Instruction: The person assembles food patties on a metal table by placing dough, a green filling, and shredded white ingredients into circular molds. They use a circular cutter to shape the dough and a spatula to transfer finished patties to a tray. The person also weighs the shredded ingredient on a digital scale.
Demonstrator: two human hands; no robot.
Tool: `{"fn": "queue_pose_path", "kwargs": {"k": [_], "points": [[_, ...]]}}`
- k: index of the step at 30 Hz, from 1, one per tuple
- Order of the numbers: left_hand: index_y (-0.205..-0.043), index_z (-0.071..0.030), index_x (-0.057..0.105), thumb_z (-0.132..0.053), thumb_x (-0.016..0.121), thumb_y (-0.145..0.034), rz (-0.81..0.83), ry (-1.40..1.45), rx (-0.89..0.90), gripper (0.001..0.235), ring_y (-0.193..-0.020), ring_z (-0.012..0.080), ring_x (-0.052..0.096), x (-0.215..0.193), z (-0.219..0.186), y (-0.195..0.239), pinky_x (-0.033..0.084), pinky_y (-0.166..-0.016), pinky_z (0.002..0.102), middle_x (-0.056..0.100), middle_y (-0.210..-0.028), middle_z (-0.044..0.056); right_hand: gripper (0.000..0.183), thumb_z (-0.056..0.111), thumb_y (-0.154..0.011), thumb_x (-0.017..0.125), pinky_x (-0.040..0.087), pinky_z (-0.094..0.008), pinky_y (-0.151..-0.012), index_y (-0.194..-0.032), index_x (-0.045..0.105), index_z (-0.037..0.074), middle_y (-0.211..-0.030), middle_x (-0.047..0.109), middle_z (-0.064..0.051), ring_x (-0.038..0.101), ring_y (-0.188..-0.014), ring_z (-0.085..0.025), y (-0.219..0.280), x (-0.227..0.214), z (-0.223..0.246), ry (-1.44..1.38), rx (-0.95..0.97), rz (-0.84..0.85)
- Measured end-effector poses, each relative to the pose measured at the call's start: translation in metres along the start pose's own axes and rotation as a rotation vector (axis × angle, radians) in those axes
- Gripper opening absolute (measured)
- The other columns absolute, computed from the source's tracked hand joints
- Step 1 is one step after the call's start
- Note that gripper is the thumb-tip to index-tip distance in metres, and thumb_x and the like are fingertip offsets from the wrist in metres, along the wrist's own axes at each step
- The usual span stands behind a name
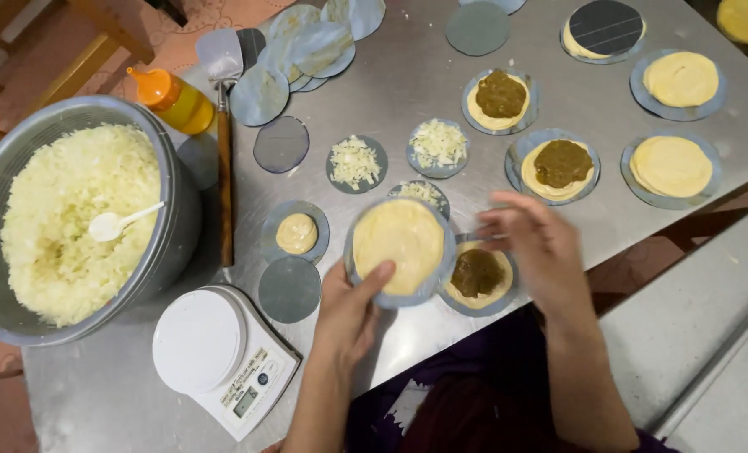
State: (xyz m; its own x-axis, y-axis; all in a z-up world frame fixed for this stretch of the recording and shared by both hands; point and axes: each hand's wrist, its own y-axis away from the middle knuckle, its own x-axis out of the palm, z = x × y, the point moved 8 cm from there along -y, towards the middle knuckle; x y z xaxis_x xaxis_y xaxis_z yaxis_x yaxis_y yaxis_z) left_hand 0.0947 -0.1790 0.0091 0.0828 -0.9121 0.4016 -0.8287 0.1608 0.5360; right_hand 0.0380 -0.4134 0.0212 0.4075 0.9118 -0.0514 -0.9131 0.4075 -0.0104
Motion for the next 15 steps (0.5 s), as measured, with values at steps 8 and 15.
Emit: {"fn": "queue_pose_path", "kwargs": {"k": [8,15], "points": [[-0.135,-0.005,0.054,-0.019,0.077,-0.079,0.003,-0.354,0.100,0.062,-0.112,0.0258,0.070,0.119,-0.058,-0.212,0.061,-0.084,0.034,0.069,-0.130,0.012,0.015,0.010,-0.113,0.052,0.053,-0.026,-0.064,-0.116,0.066,0.004,-0.083,0.067,-0.009,0.059,-0.064,-0.015,0.010,-0.095,-0.089,0.128,0.092,-0.576],[-0.145,-0.006,0.034,-0.023,0.096,-0.068,-0.263,-1.019,0.315,0.100,-0.111,0.0340,0.056,0.115,-0.067,-0.310,0.053,-0.089,0.044,0.052,-0.131,0.020,0.013,0.007,-0.103,0.063,0.050,-0.028,-0.066,-0.108,0.073,0.000,-0.075,0.067,-0.004,0.062,-0.067,-0.014,0.020,-0.085,-0.108,0.527,-0.186,-0.721]]}}
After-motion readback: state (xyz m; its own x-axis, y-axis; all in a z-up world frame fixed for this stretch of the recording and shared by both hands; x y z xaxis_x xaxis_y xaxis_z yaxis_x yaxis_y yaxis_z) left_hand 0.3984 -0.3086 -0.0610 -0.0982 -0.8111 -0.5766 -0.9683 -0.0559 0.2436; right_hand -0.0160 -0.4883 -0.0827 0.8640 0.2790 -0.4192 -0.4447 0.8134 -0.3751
